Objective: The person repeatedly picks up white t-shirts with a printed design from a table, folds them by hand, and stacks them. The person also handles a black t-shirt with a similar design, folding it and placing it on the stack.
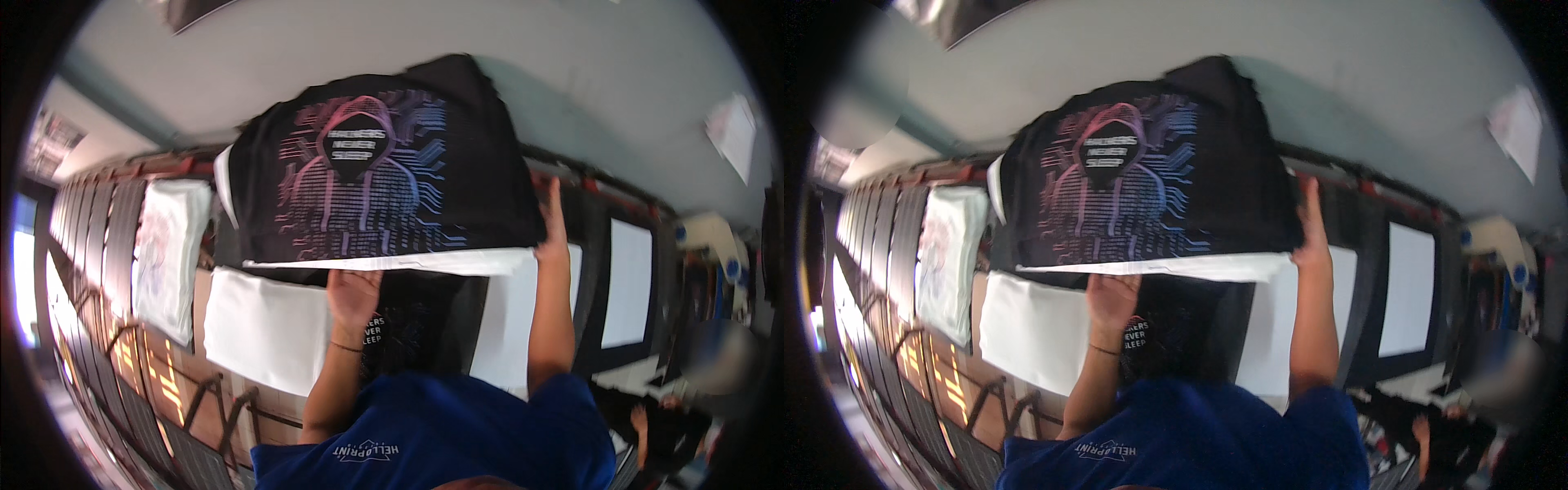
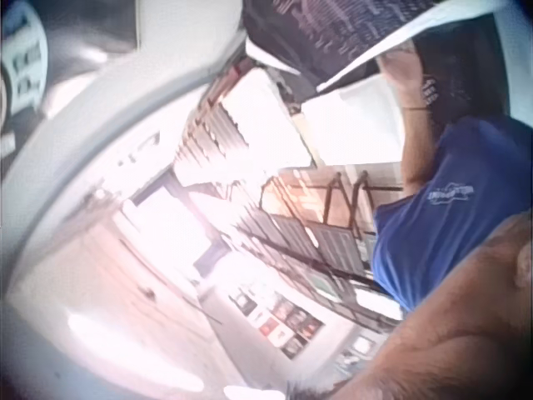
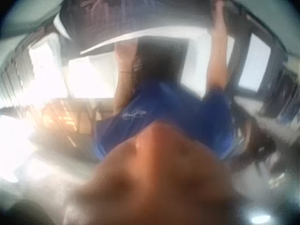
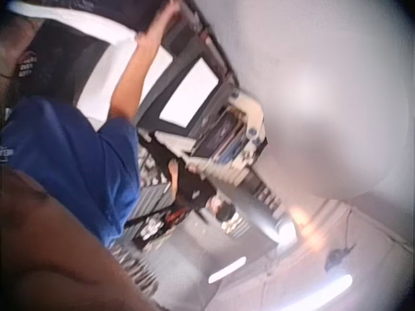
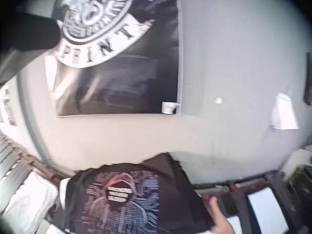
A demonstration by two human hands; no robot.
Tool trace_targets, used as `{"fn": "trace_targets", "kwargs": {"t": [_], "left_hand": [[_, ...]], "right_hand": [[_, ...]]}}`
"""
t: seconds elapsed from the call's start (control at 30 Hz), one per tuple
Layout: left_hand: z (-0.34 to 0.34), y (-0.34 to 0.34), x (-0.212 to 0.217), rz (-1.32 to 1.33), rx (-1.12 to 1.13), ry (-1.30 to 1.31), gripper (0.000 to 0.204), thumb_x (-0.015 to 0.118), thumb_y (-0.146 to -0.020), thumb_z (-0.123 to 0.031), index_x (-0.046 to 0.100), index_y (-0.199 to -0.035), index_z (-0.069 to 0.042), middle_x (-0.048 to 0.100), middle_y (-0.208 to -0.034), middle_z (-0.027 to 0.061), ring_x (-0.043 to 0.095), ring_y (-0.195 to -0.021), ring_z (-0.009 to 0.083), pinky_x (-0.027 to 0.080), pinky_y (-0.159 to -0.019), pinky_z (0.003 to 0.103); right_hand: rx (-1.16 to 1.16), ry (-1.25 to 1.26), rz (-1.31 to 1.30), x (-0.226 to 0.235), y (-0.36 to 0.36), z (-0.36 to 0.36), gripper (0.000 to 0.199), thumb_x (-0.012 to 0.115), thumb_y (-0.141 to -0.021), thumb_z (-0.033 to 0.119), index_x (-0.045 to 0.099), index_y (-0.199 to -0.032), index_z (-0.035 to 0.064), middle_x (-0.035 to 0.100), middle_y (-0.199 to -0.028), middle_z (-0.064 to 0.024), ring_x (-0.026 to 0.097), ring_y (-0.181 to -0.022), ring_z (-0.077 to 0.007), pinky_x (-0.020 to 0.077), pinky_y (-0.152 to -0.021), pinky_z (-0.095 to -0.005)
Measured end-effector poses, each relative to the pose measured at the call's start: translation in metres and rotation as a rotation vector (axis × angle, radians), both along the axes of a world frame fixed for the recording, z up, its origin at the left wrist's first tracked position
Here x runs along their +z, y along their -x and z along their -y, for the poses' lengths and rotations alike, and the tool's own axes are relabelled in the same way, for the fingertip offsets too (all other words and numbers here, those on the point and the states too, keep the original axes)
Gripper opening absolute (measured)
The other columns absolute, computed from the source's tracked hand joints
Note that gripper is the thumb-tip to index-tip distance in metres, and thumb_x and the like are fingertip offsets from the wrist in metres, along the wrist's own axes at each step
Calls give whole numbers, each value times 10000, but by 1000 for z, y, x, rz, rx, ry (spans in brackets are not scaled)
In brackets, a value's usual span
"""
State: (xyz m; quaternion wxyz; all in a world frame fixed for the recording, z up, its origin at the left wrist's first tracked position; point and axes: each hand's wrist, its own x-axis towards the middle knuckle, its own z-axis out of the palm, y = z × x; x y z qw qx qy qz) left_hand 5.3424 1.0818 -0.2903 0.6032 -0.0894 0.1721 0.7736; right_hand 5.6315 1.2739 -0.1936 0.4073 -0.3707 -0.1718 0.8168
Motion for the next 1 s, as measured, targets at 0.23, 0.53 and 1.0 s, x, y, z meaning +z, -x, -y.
{"fn": "trace_targets", "kwargs": {"t": [0.23,0.53,1.0], "left_hand": [[-4,-7,-18,136,-150,-55,505,287,-975,-370,485,-1299,-37,468,-1378,133,369,-1324,298,197,-1142,461],[-12,-25,-44,344,-177,-295,469,256,-978,-344,582,-1158,-58,580,-1261,91,474,-1232,257,318,-1039,412],[-35,6,-30,237,135,-672,526,355,-951,-419,522,-1274,-39,465,-1377,127,371,-1312,317,274,-1102,491]], "right_hand": [[507,-63,979,90,47,12,828,724,-776,428,376,-1375,-25,465,-1369,-143,486,-1226,-236,395,-1025,-349],[311,-52,545,77,52,31,430,686,-802,217,577,-1133,-33,645,-1071,-129,659,-919,-216,547,-819,-335],[57,-350,407,101,41,16,233,588,-848,214,660,-946,16,680,-813,-82,667,-713,-197,549,-650,-323]]}}
